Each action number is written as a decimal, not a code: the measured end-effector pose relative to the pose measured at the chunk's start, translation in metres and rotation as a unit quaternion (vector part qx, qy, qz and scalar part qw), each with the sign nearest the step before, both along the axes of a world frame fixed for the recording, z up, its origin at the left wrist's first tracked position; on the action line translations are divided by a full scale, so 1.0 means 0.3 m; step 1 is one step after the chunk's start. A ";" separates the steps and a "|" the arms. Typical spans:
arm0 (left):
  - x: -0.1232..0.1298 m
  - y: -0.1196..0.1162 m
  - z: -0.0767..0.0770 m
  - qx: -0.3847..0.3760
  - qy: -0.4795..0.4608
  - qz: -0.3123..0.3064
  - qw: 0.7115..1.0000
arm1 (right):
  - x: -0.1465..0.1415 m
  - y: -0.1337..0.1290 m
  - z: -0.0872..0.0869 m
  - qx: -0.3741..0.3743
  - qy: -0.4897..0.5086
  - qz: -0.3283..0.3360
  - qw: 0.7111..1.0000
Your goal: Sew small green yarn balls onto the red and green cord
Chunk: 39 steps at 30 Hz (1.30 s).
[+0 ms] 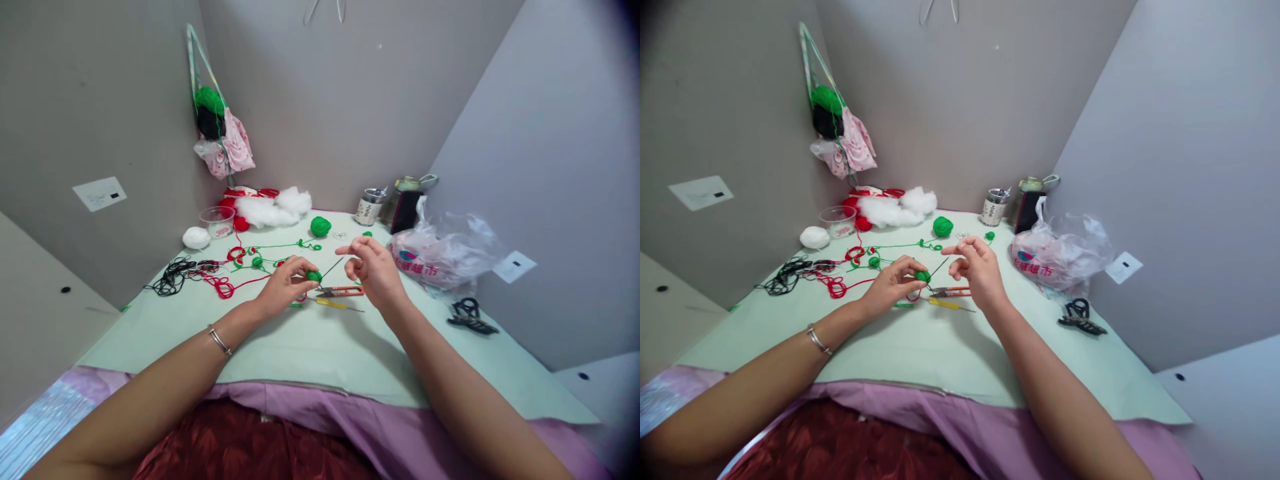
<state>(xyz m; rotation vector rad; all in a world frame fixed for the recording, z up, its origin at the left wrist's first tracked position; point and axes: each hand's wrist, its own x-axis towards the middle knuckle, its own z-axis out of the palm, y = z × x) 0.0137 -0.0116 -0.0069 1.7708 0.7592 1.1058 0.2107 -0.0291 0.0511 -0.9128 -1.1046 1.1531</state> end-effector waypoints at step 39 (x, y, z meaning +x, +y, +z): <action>-0.038 0.008 0.081 -0.262 -0.182 -0.104 0.942 | 0.074 0.005 0.024 0.012 -0.067 0.030 0.997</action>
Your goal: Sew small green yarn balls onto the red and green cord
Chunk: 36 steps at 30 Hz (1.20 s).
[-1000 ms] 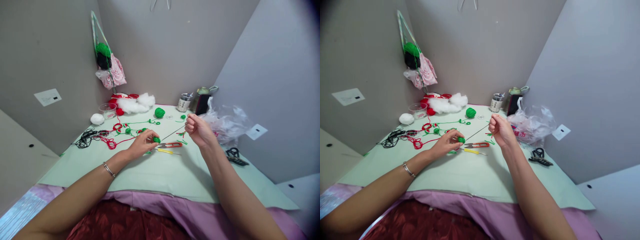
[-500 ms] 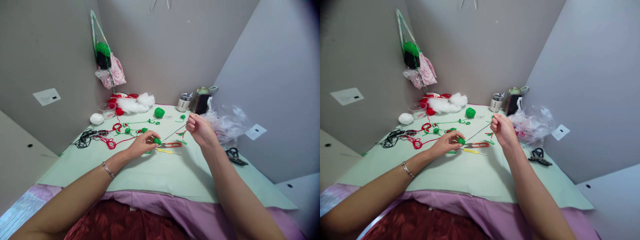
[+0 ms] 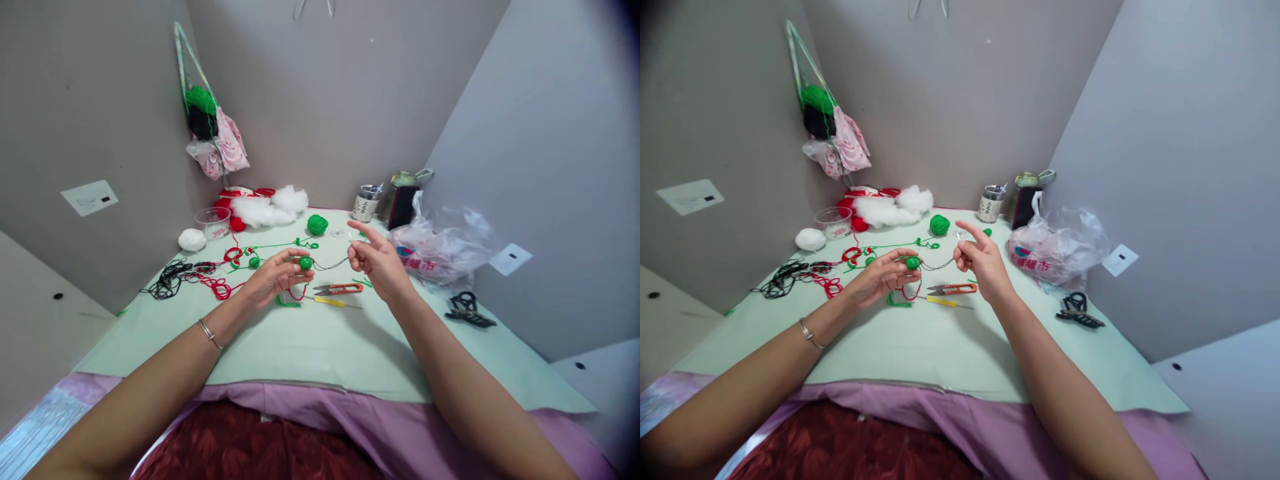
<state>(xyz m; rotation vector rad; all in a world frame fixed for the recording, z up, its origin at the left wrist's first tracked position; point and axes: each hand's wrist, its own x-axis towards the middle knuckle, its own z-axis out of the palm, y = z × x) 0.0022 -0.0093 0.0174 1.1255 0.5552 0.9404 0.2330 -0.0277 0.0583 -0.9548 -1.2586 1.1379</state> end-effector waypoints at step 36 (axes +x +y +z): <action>0.059 -0.023 -0.077 0.280 0.202 0.206 0.916 | -0.126 -0.009 -0.108 0.049 -0.308 -0.003 0.950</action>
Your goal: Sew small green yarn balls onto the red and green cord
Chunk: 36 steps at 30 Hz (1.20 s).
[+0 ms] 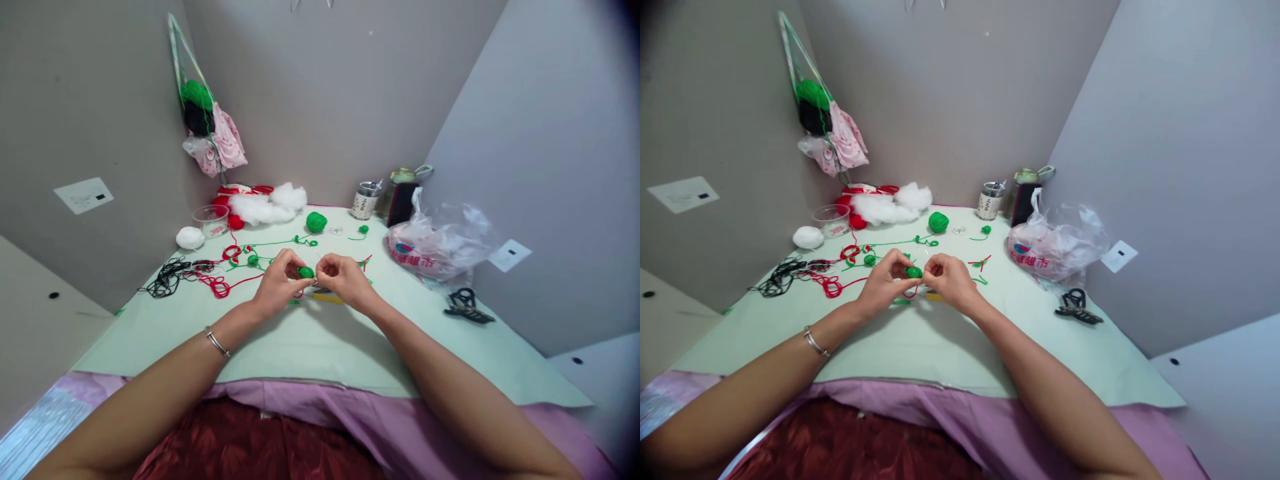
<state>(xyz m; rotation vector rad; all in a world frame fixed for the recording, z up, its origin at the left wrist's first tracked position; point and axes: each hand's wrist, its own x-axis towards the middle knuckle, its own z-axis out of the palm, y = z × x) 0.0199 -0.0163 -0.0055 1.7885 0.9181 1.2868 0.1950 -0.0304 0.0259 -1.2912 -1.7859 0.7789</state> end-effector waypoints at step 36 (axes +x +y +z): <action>0.009 -0.011 -0.016 -0.026 0.031 0.026 0.999 | -0.022 -0.018 -0.014 0.155 -0.134 -0.017 0.979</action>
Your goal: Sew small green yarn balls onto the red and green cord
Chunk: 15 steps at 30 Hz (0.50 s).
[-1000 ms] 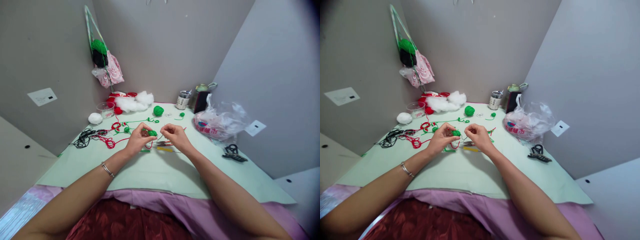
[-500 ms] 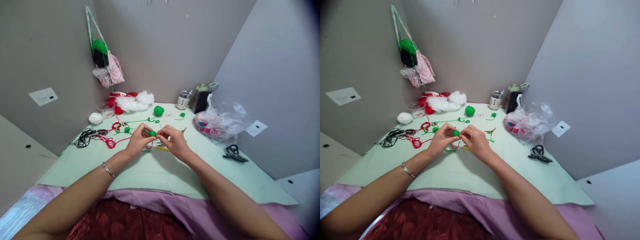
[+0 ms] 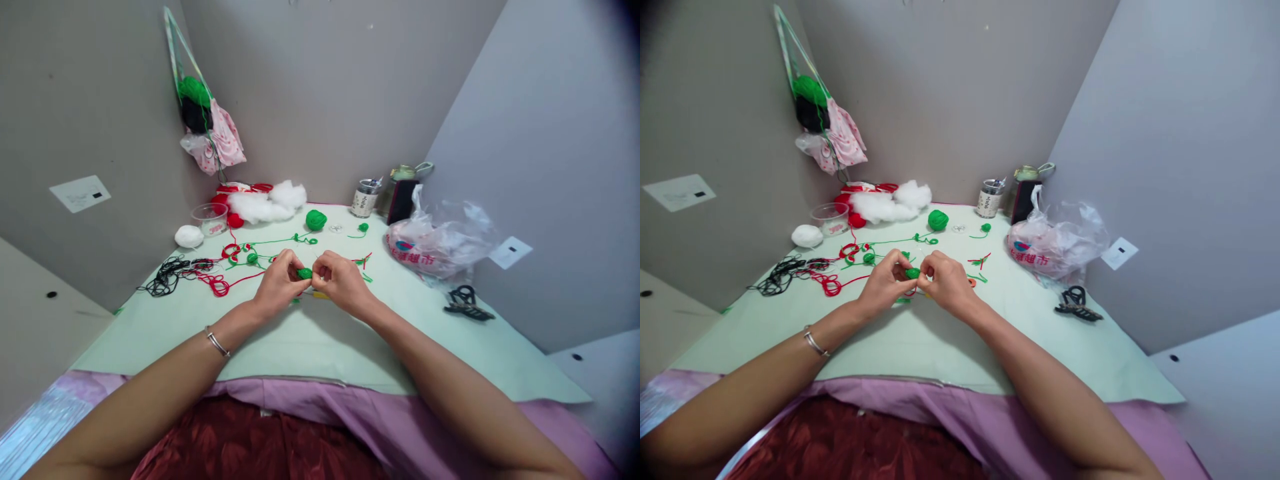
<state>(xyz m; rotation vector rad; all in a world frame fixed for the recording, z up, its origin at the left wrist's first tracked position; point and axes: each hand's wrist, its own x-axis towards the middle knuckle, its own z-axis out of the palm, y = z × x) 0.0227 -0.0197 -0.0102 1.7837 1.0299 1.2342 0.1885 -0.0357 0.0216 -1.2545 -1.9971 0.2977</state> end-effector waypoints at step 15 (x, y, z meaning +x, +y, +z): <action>-0.023 0.029 0.044 -0.135 -0.164 -0.177 0.961 | 0.055 0.031 0.025 -0.183 0.200 0.107 0.957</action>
